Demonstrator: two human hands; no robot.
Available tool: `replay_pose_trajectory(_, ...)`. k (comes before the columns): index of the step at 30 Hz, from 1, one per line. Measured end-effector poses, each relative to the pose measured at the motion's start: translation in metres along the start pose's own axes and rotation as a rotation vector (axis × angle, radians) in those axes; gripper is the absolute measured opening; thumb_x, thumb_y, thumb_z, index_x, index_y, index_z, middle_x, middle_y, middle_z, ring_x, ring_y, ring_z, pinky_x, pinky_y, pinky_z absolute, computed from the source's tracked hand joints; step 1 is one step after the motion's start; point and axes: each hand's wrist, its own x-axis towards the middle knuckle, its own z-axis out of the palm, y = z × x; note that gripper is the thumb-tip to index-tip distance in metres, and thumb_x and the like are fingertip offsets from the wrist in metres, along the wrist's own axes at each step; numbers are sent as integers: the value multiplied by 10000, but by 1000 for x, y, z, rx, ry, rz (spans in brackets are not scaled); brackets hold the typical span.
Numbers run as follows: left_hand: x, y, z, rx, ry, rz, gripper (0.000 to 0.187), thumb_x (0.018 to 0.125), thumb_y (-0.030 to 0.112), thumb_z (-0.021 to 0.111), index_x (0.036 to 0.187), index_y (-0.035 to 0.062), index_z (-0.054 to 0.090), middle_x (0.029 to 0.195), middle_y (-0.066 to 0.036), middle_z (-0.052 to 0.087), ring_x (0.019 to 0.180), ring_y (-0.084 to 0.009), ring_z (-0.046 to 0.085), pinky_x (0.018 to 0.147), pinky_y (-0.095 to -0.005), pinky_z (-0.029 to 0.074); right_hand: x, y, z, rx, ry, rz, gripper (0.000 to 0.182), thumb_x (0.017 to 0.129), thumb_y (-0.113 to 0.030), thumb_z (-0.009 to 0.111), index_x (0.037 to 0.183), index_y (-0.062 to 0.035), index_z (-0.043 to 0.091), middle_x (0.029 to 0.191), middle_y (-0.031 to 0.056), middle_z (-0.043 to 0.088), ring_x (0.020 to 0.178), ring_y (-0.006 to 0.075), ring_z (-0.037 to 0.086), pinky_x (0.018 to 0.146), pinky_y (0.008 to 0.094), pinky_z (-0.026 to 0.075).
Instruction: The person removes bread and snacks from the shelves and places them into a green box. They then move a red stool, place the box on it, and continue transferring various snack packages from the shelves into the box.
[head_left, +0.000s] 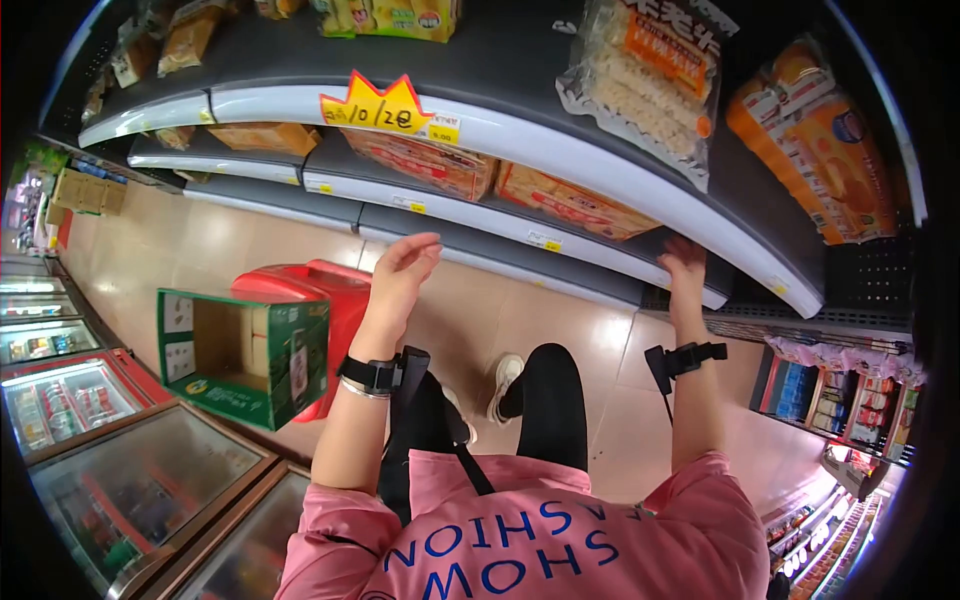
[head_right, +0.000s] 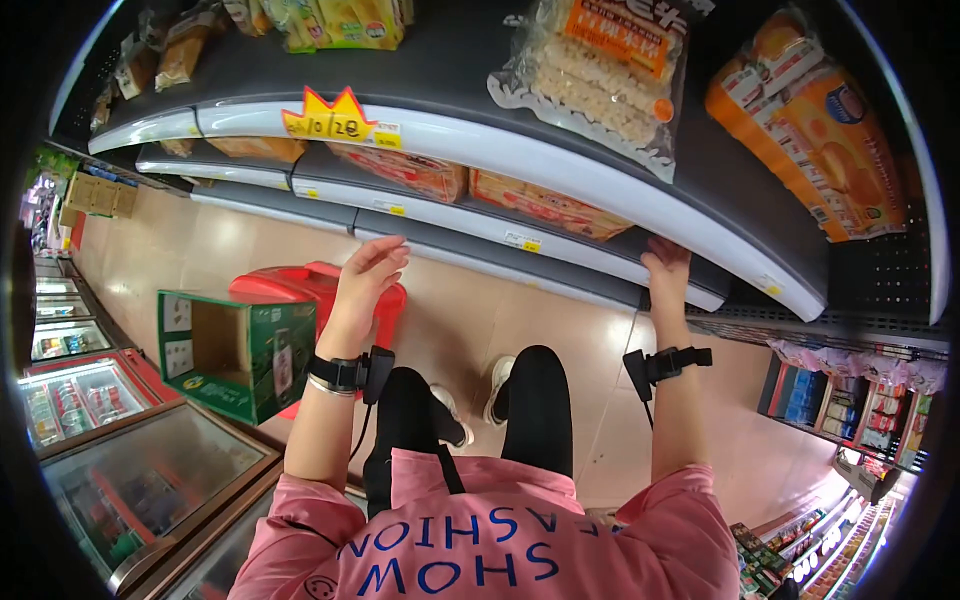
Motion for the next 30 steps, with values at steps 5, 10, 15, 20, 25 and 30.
replay_pose_trajectory(5, 66, -36, 22, 84, -145, 258, 290, 808, 69, 600, 1094, 30, 572, 1052, -57, 599, 975, -139, 538, 861, -252, 405, 14, -4, 9, 53, -88, -199, 690, 736, -50, 521, 1374, -71, 261, 1375, 129, 345, 1284, 266, 316, 1004, 405, 287)
replay_pose_trajectory(10, 103, -81, 33, 394, -118, 442, 338, 765, 86, 636, 1098, 97, 576, 1081, -46, 575, 1014, -159, 507, 812, -275, 424, 16, -10, 26, -14, -210, -427, 783, 750, -140, 617, 1392, -29, 182, 1405, 157, 286, 1323, 294, 239, 1037, 402, 244)
replay_pose_trajectory(15, 110, -86, 35, 491, -64, 595, 338, 753, 53, 639, 1081, 76, 561, 1003, -13, 507, 889, -120, 470, 729, -245, 438, 30, 10, 35, -16, -238, -578, 871, 741, -212, 698, 1391, -7, 157, 1387, 176, 289, 1295, 264, 276, 1054, 375, 232)
replay_pose_trajectory(20, 120, -89, 29, 614, -63, 714, 291, 733, 64, 663, 994, 62, 534, 894, -16, 458, 806, -114, 437, 663, -234, 414, 33, 22, 49, 60, -210, -540, 851, 728, -128, 706, 1376, 2, 170, 1320, 156, 368, 1223, 241, 375, 1016, 340, 302)
replay_pose_trajectory(25, 126, -96, 30, 662, -33, 793, 337, 689, 67, 697, 967, 50, 508, 880, -53, 447, 801, -162, 441, 711, -268, 416, 41, 24, 53, 47, -227, -387, 722, 728, -131, 718, 1308, -10, 305, 1248, 114, 465, 1156, 202, 438, 989, 317, 326)
replay_pose_trajectory(30, 125, -96, 30, 682, -23, 806, 380, 661, 100, 711, 968, 55, 491, 878, -104, 459, 835, -266, 475, 756, -354, 419, 42, 27, 58, 122, -302, -296, 651, 711, -114, 735, 1251, -9, 387, 1186, 114, 527, 1107, 197, 485, 966, 313, 354)
